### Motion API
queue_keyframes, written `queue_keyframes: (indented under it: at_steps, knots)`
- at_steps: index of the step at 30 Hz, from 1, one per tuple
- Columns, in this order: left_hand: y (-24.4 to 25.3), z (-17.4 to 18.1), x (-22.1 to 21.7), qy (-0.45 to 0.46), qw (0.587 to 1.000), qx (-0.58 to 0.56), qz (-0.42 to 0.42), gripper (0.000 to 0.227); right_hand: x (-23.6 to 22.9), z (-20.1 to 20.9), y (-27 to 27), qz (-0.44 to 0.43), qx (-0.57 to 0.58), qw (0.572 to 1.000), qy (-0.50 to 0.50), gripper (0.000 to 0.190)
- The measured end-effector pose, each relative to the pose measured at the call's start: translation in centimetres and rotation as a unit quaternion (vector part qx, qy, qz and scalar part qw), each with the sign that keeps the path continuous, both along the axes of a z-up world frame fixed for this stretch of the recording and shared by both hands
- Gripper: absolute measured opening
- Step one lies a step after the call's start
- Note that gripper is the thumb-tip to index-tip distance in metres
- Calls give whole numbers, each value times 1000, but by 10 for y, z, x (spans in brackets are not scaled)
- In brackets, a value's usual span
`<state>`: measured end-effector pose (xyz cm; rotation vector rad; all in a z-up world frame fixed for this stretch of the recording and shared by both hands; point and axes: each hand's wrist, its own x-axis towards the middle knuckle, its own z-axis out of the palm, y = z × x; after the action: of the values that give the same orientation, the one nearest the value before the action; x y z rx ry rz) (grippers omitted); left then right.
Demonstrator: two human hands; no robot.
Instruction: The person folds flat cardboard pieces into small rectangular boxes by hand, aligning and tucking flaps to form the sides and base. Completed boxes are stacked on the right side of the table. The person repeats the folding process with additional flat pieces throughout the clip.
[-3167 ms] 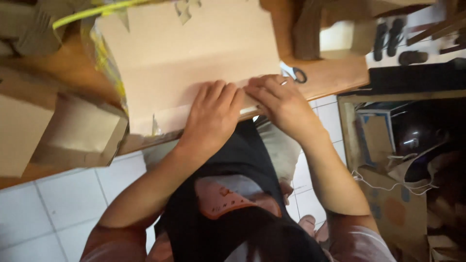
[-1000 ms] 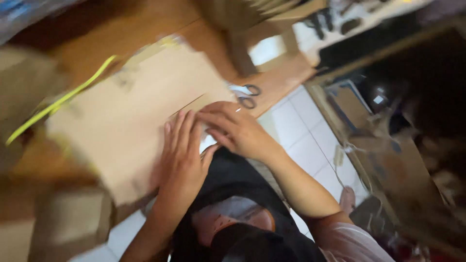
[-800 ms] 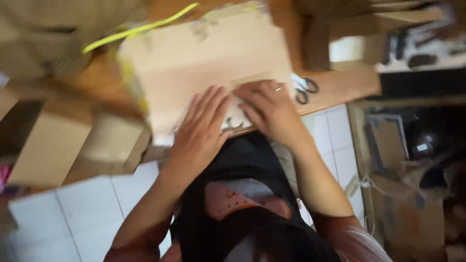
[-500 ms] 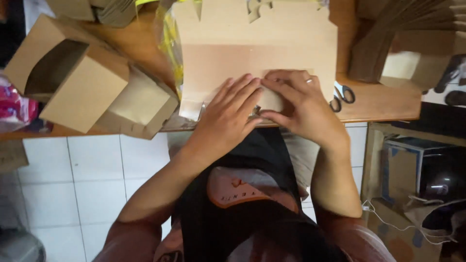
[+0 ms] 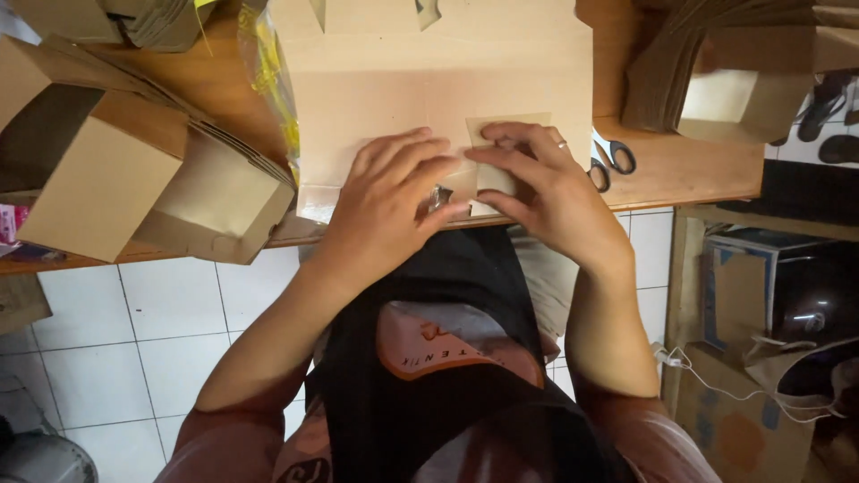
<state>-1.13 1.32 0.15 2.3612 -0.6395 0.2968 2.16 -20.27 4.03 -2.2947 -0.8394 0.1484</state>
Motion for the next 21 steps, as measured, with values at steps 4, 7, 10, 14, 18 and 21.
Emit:
queue_keyframes:
  at_steps: [4, 7, 10, 14, 18, 21]
  knots:
    - [-6, -11, -5, -31, 998, -39, 43, 19, 9, -11, 0, 15, 2, 998, -55, 33]
    - [-9, -8, -5, -86, 993, -48, 64, 10, 18, -10, 5, 29, 0, 995, -100, 14]
    - [-11, -11, -7, -93, 991, -52, 79, 25, 24, -13, 7, 37, -35, 994, -100, 11]
    - [-17, -14, -6, -115, 987, -38, 109, 33, 32, -18, 13, 13, -44, 998, -39, 25]
    - [-33, -21, -19, -147, 983, -8, 113, 26, 37, -24, 14, -44, -72, 994, 68, 51]
    - [-41, -15, -31, -158, 977, 27, 144, 31, 43, -18, 15, -16, -119, 992, 39, 55]
